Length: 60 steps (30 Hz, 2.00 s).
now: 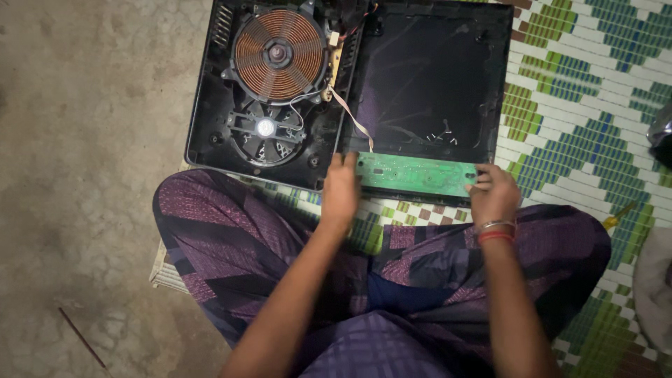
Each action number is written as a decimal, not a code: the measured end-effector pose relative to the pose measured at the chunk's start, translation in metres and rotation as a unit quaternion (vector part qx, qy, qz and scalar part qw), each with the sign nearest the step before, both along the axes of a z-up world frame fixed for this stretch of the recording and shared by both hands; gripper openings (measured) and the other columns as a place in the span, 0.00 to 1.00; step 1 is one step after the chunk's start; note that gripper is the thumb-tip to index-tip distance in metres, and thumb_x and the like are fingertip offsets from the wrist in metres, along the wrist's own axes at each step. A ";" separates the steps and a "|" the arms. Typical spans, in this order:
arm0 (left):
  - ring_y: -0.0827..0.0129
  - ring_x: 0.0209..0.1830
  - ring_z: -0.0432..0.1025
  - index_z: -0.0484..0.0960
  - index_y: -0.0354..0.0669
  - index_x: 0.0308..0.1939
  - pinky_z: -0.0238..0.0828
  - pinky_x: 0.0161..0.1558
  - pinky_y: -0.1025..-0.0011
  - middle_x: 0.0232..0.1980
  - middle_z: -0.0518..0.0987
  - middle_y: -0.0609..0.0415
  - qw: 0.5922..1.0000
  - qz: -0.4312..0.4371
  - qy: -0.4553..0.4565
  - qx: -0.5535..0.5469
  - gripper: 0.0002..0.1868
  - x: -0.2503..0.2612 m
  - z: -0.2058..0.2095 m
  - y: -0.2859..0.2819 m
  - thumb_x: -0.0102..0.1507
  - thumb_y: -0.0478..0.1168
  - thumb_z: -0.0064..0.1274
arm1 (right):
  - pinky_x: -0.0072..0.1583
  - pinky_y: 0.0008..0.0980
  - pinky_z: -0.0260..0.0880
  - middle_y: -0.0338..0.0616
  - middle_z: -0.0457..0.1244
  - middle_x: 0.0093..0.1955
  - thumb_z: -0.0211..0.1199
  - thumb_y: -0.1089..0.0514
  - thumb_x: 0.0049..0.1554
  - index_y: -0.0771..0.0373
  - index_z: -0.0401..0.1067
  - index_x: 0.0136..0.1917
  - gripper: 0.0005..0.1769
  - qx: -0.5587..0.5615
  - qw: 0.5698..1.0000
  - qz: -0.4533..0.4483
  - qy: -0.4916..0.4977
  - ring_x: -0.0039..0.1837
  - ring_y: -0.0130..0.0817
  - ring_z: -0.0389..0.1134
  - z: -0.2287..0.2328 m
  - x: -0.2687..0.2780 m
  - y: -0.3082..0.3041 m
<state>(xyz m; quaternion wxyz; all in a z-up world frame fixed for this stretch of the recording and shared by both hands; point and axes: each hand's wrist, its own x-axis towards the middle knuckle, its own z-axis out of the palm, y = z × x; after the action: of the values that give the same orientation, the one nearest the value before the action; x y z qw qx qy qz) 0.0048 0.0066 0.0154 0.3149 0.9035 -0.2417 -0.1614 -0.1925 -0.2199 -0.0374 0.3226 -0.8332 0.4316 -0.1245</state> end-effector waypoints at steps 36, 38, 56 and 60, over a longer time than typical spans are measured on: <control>0.39 0.79 0.50 0.62 0.52 0.77 0.47 0.75 0.47 0.81 0.53 0.42 0.956 -0.242 -0.143 0.086 0.43 -0.069 -0.040 0.006 0.63 0.65 0.51 | 0.53 0.40 0.73 0.56 0.64 0.55 0.78 0.66 0.45 0.66 0.78 0.60 0.28 -0.080 0.995 0.041 0.045 0.50 0.47 0.70 -0.006 0.002 0.008; 0.39 0.79 0.49 0.62 0.51 0.77 0.47 0.75 0.46 0.81 0.53 0.42 0.956 -0.246 -0.134 0.090 0.44 -0.069 -0.040 0.006 0.62 0.65 0.53 | 0.53 0.39 0.74 0.56 0.64 0.57 0.76 0.67 0.46 0.66 0.78 0.61 0.27 -0.054 0.997 0.029 0.040 0.51 0.46 0.71 -0.006 0.002 0.008; 0.28 0.76 0.47 0.55 0.58 0.78 0.44 0.72 0.37 0.79 0.51 0.33 0.946 -0.269 -0.136 0.118 0.56 -0.068 -0.029 -0.001 0.52 0.73 0.59 | 0.58 0.43 0.72 0.61 0.66 0.55 0.80 0.64 0.43 0.72 0.77 0.60 0.31 -0.107 0.991 0.071 0.034 0.54 0.52 0.70 -0.003 0.002 0.010; 0.25 0.76 0.47 0.52 0.65 0.79 0.45 0.72 0.33 0.79 0.52 0.34 0.949 -0.254 -0.137 0.125 0.60 -0.074 -0.027 -0.008 0.48 0.74 0.61 | 0.57 0.43 0.72 0.60 0.66 0.54 0.80 0.64 0.42 0.71 0.77 0.59 0.31 -0.082 0.994 0.058 0.044 0.53 0.51 0.70 -0.005 0.003 0.008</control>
<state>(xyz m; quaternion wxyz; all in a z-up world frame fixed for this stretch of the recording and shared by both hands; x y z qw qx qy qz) -0.0689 -0.0012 -0.0120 0.1120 0.8577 -0.4819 -0.1396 -0.1899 -0.2115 -0.0421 0.2406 -0.8853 0.3842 -0.1041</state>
